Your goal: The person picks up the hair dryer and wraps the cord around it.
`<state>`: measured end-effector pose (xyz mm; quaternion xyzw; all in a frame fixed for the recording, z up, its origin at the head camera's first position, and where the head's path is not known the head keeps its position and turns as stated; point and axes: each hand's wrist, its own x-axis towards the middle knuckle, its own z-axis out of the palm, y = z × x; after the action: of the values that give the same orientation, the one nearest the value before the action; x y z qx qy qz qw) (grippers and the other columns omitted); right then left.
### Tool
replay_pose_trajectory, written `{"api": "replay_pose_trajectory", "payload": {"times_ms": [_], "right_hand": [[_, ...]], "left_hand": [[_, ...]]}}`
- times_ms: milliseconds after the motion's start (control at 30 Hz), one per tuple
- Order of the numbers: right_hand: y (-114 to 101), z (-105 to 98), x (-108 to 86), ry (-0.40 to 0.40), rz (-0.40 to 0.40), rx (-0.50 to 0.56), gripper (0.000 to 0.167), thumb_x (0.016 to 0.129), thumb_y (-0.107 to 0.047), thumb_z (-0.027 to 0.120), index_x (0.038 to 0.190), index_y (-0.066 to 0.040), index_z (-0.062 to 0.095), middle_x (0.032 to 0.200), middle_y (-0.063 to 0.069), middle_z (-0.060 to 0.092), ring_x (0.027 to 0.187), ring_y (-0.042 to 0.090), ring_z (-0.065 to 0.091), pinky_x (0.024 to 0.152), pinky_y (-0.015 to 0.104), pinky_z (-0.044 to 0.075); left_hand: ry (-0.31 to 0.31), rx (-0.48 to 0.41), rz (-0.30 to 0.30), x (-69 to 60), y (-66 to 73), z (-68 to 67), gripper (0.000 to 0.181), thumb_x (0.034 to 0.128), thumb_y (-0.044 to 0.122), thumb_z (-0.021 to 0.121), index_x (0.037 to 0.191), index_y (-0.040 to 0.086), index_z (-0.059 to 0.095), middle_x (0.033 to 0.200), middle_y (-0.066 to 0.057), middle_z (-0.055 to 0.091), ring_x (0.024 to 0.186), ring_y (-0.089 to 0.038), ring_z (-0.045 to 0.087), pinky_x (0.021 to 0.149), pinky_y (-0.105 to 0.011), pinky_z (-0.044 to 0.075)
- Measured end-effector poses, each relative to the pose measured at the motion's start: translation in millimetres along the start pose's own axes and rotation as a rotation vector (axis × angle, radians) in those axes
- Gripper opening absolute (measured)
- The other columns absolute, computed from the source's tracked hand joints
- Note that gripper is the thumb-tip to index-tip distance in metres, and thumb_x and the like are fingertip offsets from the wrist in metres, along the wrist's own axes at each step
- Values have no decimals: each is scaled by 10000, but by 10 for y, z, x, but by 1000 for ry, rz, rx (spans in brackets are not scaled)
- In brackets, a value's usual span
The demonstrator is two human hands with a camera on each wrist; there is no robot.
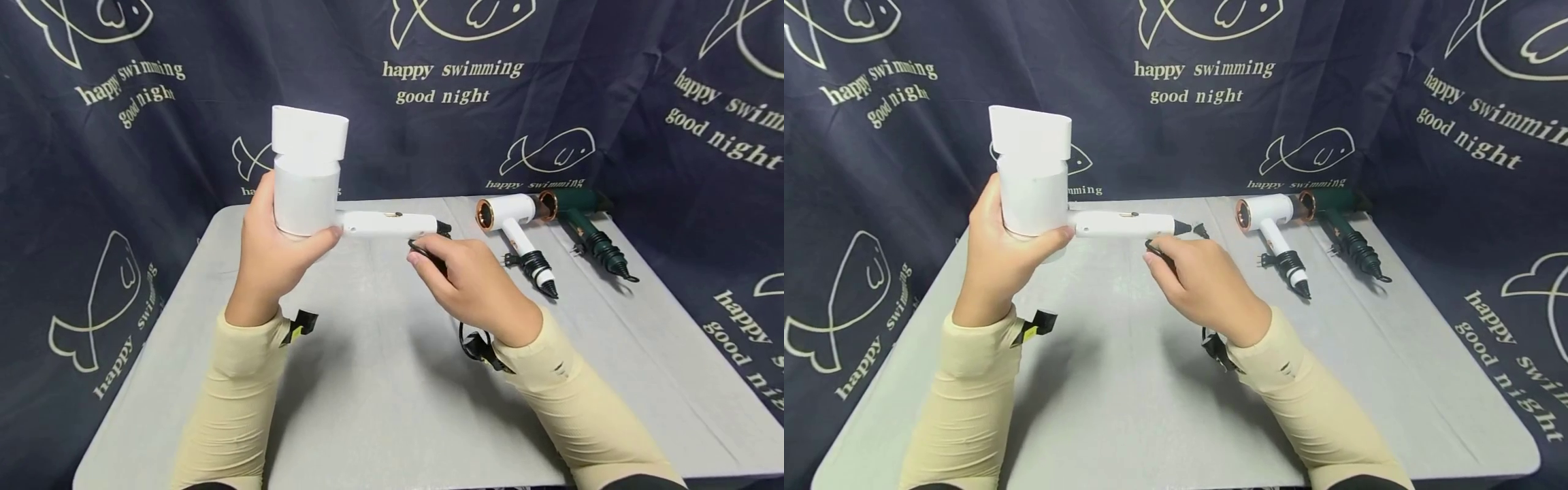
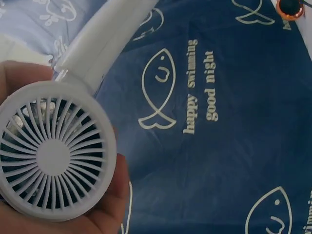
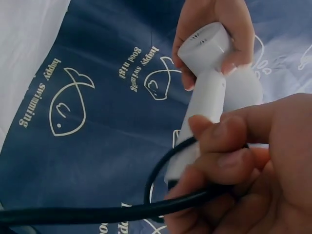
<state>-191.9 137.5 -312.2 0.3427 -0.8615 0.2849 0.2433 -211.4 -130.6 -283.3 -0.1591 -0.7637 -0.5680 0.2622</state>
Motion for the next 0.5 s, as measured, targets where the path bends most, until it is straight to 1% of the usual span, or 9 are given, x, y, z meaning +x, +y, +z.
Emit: {"api": "replay_pose_trajectory", "payload": {"times_ms": [67, 167, 267, 367, 500], "right_hand": [[8, -25, -3, 17, -50, 18, 109, 1022, -182, 616, 935, -140, 666, 647, -79, 449, 549, 50, 389, 526, 244, 354], [30, -70, -3, 36, -130, 48, 29, 974, -142, 673, 970, -149, 701, 674, -101, 497, 572, 30, 409, 534, 206, 354], [55, -125, 3, 57, -195, 81, 46, 936, -131, 716, 966, -166, 716, 694, -127, 524, 584, 33, 439, 547, 173, 357], [71, -174, 6, 79, -222, 97, 68, 906, -143, 757, 959, -169, 724, 712, -132, 538, 616, 43, 466, 584, 157, 363], [82, -224, 10, 95, -214, 135, 115, 870, -159, 808, 947, -158, 721, 731, -112, 534, 648, 40, 457, 603, 154, 353]], "left_hand": [[-19, 18, -9, 14, -24, -56, 711, 690, -16, 826, 1342, 155, 603, 1114, -7, 663, 911, -206, 606, 746, -330, 492], [-60, 41, -13, 19, -28, -141, 692, 689, -17, 819, 1324, 181, 625, 1092, 1, 679, 881, -218, 616, 708, -333, 502], [-105, 25, -19, 13, -20, -210, 676, 680, -32, 821, 1298, 183, 647, 1089, -8, 691, 871, -237, 628, 689, -332, 516], [-139, -14, -28, 10, -13, -250, 670, 670, -47, 824, 1279, 182, 664, 1090, -29, 695, 878, -259, 638, 689, -332, 530], [-178, -66, -43, 11, 17, -273, 682, 659, -74, 819, 1270, 197, 682, 1084, -62, 694, 903, -285, 640, 696, -346, 541]]}}
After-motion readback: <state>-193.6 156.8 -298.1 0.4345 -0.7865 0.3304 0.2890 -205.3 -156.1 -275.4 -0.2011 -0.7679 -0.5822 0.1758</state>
